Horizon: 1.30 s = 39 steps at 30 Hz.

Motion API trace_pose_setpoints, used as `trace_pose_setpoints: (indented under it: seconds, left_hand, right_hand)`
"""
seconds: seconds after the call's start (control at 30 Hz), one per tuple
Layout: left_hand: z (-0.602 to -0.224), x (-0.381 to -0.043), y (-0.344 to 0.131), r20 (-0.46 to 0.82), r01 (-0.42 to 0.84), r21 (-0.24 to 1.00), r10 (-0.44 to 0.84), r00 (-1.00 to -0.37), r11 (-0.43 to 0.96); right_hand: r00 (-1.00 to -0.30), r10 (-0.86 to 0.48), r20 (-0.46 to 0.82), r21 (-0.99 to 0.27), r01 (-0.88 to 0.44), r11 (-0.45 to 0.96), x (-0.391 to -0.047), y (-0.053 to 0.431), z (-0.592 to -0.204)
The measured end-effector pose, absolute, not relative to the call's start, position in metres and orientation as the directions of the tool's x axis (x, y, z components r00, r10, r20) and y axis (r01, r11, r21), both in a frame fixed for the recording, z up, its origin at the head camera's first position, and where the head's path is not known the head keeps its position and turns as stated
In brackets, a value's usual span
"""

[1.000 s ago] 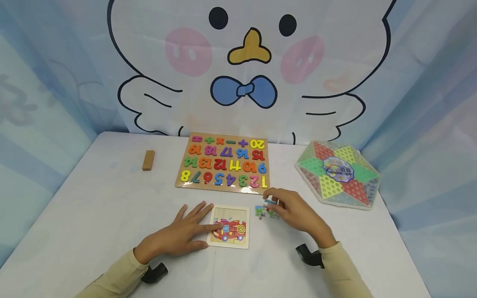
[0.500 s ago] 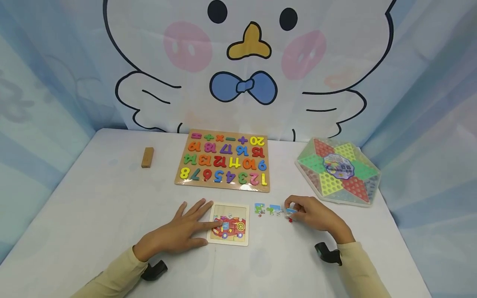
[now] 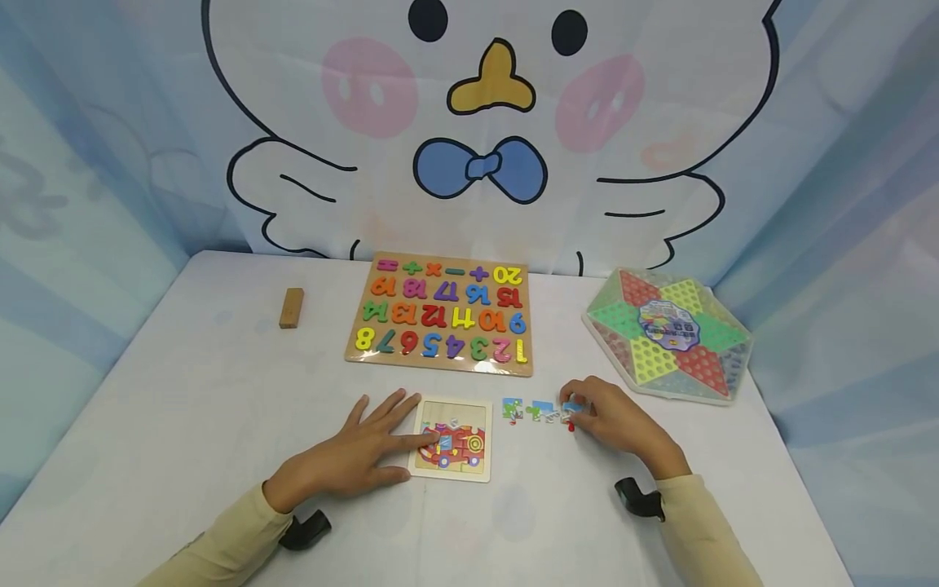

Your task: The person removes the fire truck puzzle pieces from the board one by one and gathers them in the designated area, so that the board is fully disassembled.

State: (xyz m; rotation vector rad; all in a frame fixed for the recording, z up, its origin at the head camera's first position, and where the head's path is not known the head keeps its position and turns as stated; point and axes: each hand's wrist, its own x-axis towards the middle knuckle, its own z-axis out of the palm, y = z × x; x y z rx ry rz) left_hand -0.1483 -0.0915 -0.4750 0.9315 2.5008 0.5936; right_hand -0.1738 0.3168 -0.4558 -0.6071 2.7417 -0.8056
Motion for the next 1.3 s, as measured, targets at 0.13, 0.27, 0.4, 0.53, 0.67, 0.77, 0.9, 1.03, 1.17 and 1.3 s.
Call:
trace_pose_setpoints:
  seconds: [0.13, 0.27, 0.4, 0.53, 0.67, 0.77, 0.9, 1.03, 1.17, 1.3]
  left_hand:
    - [-0.474, -0.148, -0.091, -0.222, 0.508, 0.523, 0.684, -0.694, 0.685]
    - [-0.475, -0.149, -0.091, -0.229, 0.503, 0.517, 0.679, -0.697, 0.692]
    - [-0.475, -0.149, -0.091, -0.229, 0.504, 0.512, 0.676, -0.7, 0.695]
    - [-0.475, -0.149, -0.091, -0.225, 0.509, 0.51, 0.678, -0.699, 0.694]
    - [-0.474, -0.148, -0.092, -0.216, 0.516, 0.511, 0.684, -0.697, 0.688]
    - [-0.474, -0.147, -0.092, -0.213, 0.515, 0.514, 0.684, -0.698, 0.686]
    - [-0.473, -0.147, -0.091, -0.221, 0.507, 0.515, 0.678, -0.701, 0.691]
    - [-0.473, -0.147, -0.09, -0.226, 0.505, 0.513, 0.677, -0.7, 0.694]
    - [-0.474, -0.147, -0.091, -0.223, 0.511, 0.507, 0.678, -0.7, 0.694]
    - [-0.475, -0.148, -0.091, -0.226, 0.509, 0.501, 0.674, -0.704, 0.7]
  right_hand:
    - [-0.895, -0.438, -0.087, -0.547, -0.325, 0.771, -0.173, 0.314, -0.456]
    - [-0.898, -0.431, -0.094, -0.539, -0.318, 0.78, -0.173, 0.312, -0.455]
    - [-0.898, -0.429, -0.094, -0.537, -0.317, 0.782, -0.172, 0.311, -0.455]
    - [-0.9, -0.425, -0.095, -0.533, -0.315, 0.786, -0.171, 0.309, -0.454]
    - [-0.903, -0.419, -0.1, -0.517, -0.312, 0.797, -0.17, 0.307, -0.454]
    - [-0.903, -0.415, -0.109, -0.51, -0.308, 0.803, -0.17, 0.306, -0.455]
    - [-0.904, -0.412, -0.116, -0.505, -0.304, 0.808, -0.17, 0.306, -0.455]
    - [-0.902, -0.415, -0.121, -0.505, -0.304, 0.808, -0.17, 0.306, -0.455]
    - [-0.9, -0.416, -0.128, -0.506, -0.301, 0.808, -0.171, 0.306, -0.454]
    - [-0.906, -0.409, -0.109, -0.477, -0.313, 0.821, -0.171, 0.304, -0.454]
